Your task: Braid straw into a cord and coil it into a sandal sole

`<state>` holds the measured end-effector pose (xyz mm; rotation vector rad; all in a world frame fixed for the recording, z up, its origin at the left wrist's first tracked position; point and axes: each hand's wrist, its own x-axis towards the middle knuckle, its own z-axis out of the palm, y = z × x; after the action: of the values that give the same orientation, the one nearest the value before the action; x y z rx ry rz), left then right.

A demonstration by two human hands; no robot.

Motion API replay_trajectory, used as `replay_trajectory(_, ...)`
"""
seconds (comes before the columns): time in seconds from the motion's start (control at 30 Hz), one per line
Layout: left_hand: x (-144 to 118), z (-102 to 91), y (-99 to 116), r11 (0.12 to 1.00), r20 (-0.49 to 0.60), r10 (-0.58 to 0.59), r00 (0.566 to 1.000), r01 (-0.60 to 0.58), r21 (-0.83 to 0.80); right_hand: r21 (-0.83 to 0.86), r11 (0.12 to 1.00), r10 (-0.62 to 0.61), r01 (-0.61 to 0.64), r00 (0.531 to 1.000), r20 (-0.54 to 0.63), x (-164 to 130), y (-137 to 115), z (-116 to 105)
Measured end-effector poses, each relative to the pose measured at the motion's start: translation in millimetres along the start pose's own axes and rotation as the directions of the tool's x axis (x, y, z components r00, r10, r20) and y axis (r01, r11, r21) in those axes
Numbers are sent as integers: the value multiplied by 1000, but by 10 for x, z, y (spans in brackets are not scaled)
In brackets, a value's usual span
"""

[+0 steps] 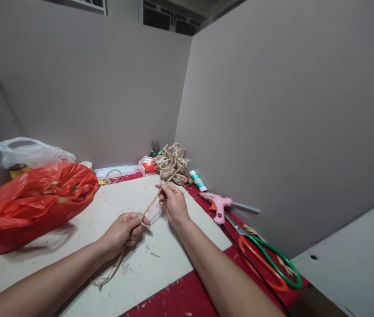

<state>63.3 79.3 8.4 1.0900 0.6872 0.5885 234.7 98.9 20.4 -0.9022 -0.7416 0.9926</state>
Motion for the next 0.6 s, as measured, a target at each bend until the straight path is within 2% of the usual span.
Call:
replay_trajectory(0.13,10,35,-2,999,24,-11,1000,10,43,30,999,14,-13,999,-30,34,24,-35)
replay_trajectory(0.27,-45,179,9,1000,86,-19,996,19,-3,43,999,35,-32,997,-70,62,56,-61)
replay_trajectory(0.4,-94,249,-16,999,90,-49,995,49,6,10,999,49,-49,997,-51,52,54,-55)
replay_trajectory(0.5,-40,176,2,994,27,-93,995,91,65,-27,998,57,-57,998,-9,1,65,-17)
replay_trajectory(0.6,50,57,80,999,-144,-9,990,15,41,-113,991,81,-70,992,93,-101,112,46)
